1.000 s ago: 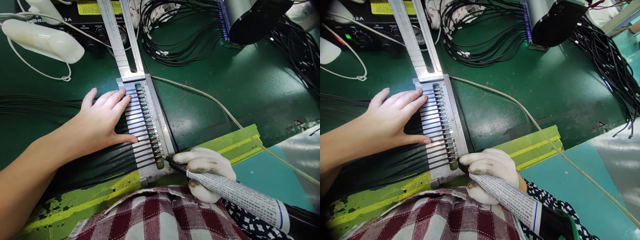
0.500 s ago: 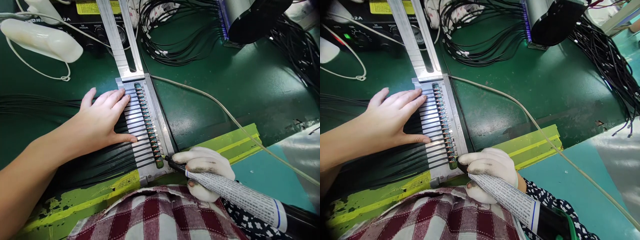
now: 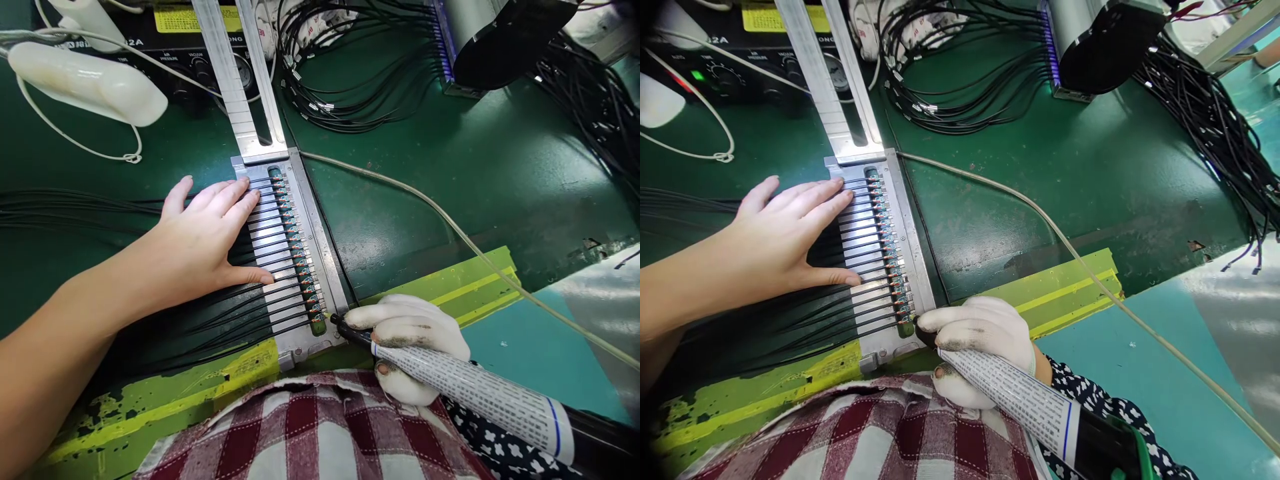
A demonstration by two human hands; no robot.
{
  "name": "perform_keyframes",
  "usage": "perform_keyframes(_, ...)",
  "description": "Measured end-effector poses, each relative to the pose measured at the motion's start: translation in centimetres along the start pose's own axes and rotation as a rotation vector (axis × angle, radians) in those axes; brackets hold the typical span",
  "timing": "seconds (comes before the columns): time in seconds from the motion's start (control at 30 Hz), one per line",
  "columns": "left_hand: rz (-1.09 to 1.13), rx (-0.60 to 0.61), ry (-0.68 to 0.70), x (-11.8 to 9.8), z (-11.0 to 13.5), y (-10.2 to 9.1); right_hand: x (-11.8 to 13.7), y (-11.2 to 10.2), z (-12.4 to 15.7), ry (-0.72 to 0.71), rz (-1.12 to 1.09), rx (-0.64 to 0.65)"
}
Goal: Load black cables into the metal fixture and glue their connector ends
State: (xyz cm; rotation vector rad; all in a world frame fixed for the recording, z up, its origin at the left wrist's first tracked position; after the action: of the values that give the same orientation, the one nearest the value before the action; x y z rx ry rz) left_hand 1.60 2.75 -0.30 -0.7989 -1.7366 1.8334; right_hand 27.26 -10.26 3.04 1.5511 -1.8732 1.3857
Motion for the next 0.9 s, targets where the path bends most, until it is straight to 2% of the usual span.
perform_keyframes(0.27,-0.011,-0.023,0.021,0.0,-0.1,0.1,0.3,-0.1,1.0,0.001,-0.022,-0.039)
perform_keyframes(0.9,0.0,0.033,-0.015,0.1,-0.2,0.2,0.1,0.1,1.3,0.011,-0.025,-0.005)
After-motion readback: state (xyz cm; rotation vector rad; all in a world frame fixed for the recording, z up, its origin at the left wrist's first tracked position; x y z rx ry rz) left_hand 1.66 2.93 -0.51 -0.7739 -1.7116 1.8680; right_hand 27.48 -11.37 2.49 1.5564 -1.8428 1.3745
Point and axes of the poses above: each hand's wrist, its own z-axis away from the middle knuckle, its own y-axis out of the palm, x = y × z, the point moved 3 cm from there along -z, towards the middle knuckle, and after that the axes turned 4 degrees about y, right-handed, at the moved point
